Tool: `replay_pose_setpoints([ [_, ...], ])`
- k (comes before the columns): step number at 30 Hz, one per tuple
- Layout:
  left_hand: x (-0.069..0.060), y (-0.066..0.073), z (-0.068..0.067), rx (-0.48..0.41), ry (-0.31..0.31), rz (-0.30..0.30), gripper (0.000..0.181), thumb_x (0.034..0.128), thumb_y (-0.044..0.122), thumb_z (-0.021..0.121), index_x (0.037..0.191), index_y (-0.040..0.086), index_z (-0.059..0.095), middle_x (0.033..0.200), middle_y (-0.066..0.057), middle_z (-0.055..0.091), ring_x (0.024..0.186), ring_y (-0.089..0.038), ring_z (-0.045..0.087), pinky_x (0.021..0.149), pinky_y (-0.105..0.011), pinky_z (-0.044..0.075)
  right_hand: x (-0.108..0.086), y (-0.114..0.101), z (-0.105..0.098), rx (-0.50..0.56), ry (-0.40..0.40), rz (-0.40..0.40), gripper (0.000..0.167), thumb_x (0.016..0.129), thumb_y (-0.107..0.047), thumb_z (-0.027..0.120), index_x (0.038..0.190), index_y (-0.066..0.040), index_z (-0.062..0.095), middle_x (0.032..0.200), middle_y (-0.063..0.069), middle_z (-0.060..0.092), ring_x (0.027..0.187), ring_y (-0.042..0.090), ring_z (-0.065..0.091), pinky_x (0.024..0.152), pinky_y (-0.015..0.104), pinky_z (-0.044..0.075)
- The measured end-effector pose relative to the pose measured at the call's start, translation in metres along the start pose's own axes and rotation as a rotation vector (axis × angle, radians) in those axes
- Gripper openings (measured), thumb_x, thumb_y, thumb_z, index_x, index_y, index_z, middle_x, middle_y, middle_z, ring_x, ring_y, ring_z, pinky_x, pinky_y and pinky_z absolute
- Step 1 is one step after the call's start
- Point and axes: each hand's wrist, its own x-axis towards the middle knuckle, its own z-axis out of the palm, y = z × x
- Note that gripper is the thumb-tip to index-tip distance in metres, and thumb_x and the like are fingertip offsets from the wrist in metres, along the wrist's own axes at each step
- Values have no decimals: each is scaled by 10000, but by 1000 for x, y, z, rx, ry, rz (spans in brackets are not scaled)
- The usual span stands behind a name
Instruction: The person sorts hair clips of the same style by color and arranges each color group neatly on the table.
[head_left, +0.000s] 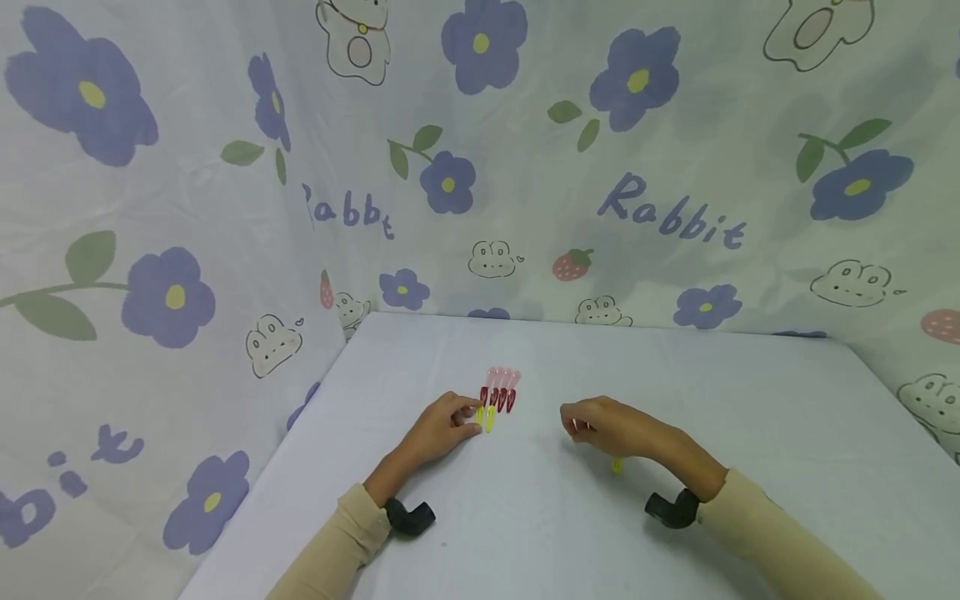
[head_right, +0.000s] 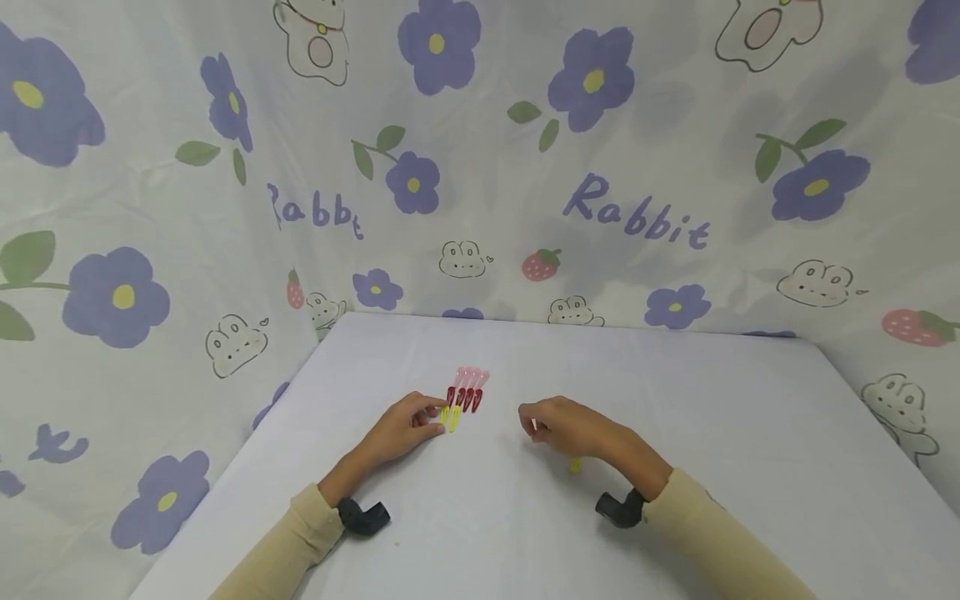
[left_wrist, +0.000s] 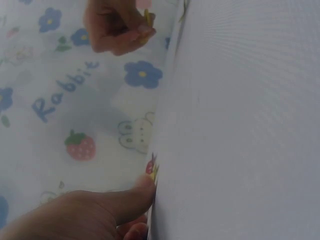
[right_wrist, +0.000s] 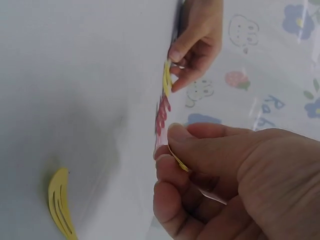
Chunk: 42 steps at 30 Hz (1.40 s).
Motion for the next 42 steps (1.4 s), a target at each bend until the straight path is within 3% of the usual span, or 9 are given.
replay_pose_setpoints([
  [4,-1,2,0,-4,-11,-17,413,892,187,762,1290,129,668,998,8,602,833,-91,540,736,-238,466,0,3,1,6,40,-44,102,886,-16,723,894,-112,690,818,-48,647,741,43,528,673,203,496],
  [7,-2,3,0,-8,-16,-15,417,893,192,761,1293,122,666,1002,5,605,831,-91,539,728,-235,464,-1,4,1,17,62,-18,83,875,-51,748,939,-97,721,858,-60,653,756,49,541,686,198,509],
  [14,-2,3,-1,-2,-8,-14,414,895,189,759,1292,117,665,998,7,602,832,-90,542,732,-237,464,-3,3,3,56,88,21,236,867,-65,763,1100,-72,721,1034,55,684,785,74,573,693,181,522],
  [20,-2,3,-2,3,-10,-20,413,895,189,758,1292,124,666,997,9,600,836,-93,540,734,-238,464,-3,6,7,126,162,-25,272,868,-56,759,1135,-70,708,1002,60,688,774,49,569,648,199,513],
  [32,0,3,-2,8,-11,-14,418,896,196,758,1297,126,664,999,6,603,835,-92,541,735,-238,466,-2,11,17,248,278,-43,270,866,-141,779,1126,-85,732,1010,58,736,779,45,592,646,208,507],
  [38,1,2,-3,2,-11,-7,419,891,190,763,1293,119,666,1004,-6,608,832,-89,541,731,-235,463,3,12,24,279,293,1,288,864,-189,786,1134,-107,733,1023,-23,735,792,45,613,673,212,528],
  [42,1,1,-2,3,-15,-8,419,890,190,764,1291,117,667,1005,-4,609,837,-91,549,733,-235,469,5,10,27,339,292,40,304,869,-154,779,1156,-81,709,1077,55,730,786,61,655,673,232,557],
])
